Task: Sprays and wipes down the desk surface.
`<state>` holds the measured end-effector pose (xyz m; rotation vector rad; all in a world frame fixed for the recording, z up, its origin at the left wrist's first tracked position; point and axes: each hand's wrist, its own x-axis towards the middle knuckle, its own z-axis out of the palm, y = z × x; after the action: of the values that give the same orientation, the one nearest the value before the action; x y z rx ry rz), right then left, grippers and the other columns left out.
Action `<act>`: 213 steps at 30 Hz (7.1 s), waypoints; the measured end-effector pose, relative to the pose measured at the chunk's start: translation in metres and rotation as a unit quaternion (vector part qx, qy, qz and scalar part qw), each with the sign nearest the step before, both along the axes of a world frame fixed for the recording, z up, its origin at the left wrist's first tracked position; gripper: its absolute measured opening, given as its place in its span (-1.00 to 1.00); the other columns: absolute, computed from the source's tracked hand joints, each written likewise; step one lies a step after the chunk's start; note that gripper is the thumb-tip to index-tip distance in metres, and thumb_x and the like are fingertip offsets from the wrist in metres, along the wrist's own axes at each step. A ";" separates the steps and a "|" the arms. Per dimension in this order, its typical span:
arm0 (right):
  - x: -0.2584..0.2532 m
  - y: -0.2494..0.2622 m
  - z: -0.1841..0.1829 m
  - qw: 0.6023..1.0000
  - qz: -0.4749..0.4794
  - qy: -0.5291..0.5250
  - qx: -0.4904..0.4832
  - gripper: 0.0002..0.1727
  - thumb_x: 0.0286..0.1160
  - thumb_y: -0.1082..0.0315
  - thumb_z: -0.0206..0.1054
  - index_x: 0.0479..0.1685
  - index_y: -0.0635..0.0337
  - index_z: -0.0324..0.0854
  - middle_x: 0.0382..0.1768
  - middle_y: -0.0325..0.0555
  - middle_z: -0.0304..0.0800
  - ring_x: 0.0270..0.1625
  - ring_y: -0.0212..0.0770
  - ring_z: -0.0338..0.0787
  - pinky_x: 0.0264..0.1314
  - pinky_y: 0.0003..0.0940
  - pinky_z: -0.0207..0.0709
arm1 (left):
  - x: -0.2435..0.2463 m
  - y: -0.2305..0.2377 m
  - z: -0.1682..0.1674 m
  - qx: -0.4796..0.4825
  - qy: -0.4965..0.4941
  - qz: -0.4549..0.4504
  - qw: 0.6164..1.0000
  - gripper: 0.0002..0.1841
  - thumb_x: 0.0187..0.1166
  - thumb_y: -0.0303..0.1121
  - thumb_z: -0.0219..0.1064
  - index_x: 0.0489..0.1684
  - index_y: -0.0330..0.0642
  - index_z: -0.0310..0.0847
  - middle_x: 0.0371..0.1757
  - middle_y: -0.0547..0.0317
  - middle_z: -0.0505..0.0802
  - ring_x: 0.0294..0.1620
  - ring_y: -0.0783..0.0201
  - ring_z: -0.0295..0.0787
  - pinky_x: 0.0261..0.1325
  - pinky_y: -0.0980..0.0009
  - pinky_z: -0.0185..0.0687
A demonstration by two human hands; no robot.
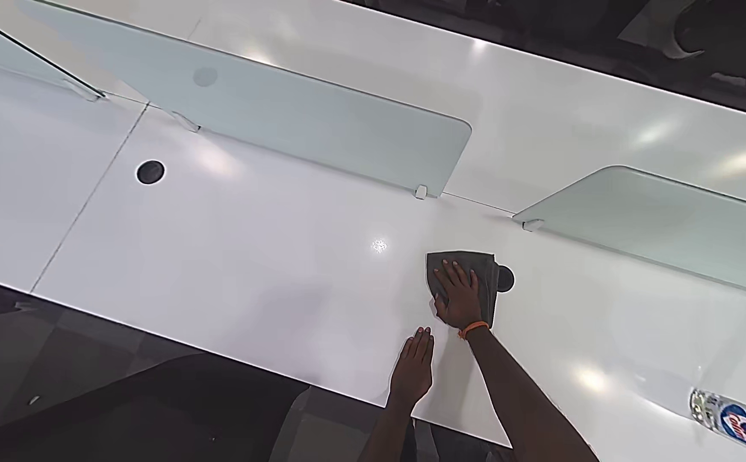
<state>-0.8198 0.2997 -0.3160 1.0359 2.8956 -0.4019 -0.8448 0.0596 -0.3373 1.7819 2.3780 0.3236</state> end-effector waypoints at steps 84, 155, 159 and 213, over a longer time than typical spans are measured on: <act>0.122 -0.211 0.003 0.982 0.169 0.076 -0.043 -0.40 0.39 -0.16 0.23 0.47 -0.30 0.66 0.65 -0.29 0.54 0.70 -0.08 0.47 0.69 0.26 0.20 | -0.018 -0.115 0.026 0.193 -0.194 0.247 0.930 -0.67 0.55 -0.44 0.15 0.12 -0.24 0.80 0.12 -0.06 0.87 0.24 0.03 0.79 0.40 0.11 0.64; 0.000 -0.309 0.003 0.995 0.091 -0.031 -0.011 -0.33 0.65 -0.08 -0.04 0.80 -0.32 0.27 0.83 -0.11 0.20 0.87 0.14 0.14 0.67 0.61 -0.12 | 0.023 -0.202 0.009 0.254 -0.311 0.305 0.863 -0.41 0.79 -0.20 -0.22 0.62 -0.42 0.40 0.74 -0.27 0.41 0.83 -0.01 0.22 0.84 0.08 0.19; -0.047 -0.293 0.005 0.984 0.165 -0.040 -0.060 -0.28 0.61 -0.17 -0.05 0.85 -0.43 0.16 0.90 -0.23 0.03 0.93 0.05 -0.04 0.77 0.53 -0.28 | 0.025 -0.221 0.011 0.229 -0.293 0.326 0.869 -0.36 0.77 -0.19 -0.21 0.64 -0.55 0.29 0.75 -0.38 0.35 0.83 -0.06 0.20 0.84 0.10 0.16; -0.245 0.098 -0.002 0.989 0.092 0.113 -0.027 -0.34 0.19 -0.31 0.36 0.11 0.01 0.74 0.34 -0.03 0.70 0.48 0.11 0.58 0.50 0.33 0.27 | -0.079 -0.010 -0.003 0.002 -0.045 0.224 0.974 -0.32 0.67 -0.01 -0.13 0.68 -0.27 0.39 0.79 -0.08 0.39 0.85 -0.04 0.16 0.81 0.04 0.07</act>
<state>-1.0650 0.3980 -0.3182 0.7500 3.1238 -0.6193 -0.9238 0.0491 -0.3405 1.1819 2.6896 0.4507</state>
